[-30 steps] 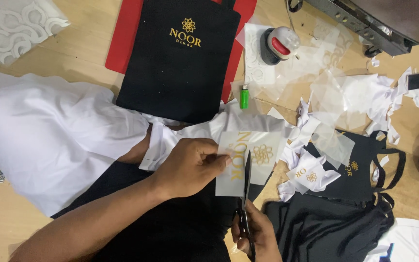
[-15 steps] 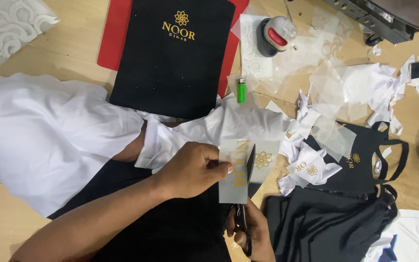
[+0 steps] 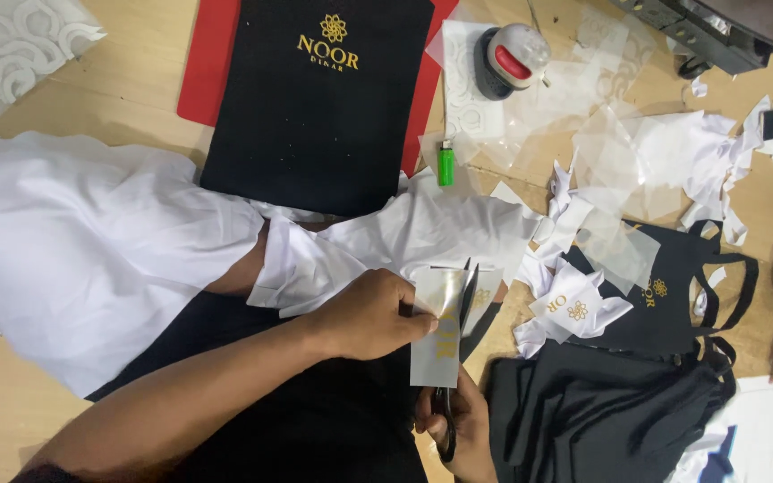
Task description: Applying gold heat-transfer decals to black tote bags using a small handheld heat press tool and scissors.
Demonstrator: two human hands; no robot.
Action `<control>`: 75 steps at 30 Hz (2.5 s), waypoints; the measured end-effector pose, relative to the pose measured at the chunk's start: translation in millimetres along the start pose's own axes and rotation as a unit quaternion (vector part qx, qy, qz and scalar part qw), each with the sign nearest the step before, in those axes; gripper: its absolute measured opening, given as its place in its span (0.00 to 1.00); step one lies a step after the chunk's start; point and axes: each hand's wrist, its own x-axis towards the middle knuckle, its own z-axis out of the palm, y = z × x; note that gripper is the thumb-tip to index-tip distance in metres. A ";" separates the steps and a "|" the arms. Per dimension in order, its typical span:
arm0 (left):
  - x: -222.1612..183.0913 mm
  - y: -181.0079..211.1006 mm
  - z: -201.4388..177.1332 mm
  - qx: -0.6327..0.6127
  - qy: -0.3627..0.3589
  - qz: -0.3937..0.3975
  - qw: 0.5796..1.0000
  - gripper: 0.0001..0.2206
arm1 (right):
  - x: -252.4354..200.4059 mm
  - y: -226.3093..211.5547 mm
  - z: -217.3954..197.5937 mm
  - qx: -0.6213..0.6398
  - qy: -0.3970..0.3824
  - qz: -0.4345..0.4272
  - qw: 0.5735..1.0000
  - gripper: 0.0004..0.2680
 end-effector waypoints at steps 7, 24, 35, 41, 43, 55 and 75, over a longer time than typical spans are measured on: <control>7.1 -12.2 0.1 0.039 -0.030 -0.004 0.999 0.12 | 3.3 0.9 0.4 0.001 -0.018 -0.041 0.999 0.39; 19.9 -88.3 -11.4 -0.223 0.149 -0.026 0.963 0.17 | 70.8 -28.4 29.9 -0.406 0.421 0.004 0.811 0.29; 2.5 -68.7 -36.7 -0.284 0.203 -0.015 0.937 0.15 | 64.9 -19.8 38.0 -0.302 0.375 -0.005 0.876 0.25; 2.0 -74.5 -33.6 -0.320 0.209 0.023 0.924 0.13 | 66.2 -9.8 35.2 -0.350 0.376 0.027 0.858 0.24; 0.9 -78.4 -33.0 -0.307 0.209 0.007 0.928 0.13 | 61.3 9.8 14.0 -0.274 0.368 0.042 0.887 0.23; -7.9 -85.1 -30.5 -0.325 0.169 0.013 0.931 0.16 | 31.2 53.0 -111.4 -0.003 0.557 -0.117 0.822 0.16; -49.6 -26.9 -23.4 -0.192 0.117 0.114 0.968 0.14 | 66.1 -49.0 39.0 -0.094 0.106 -0.074 0.987 0.37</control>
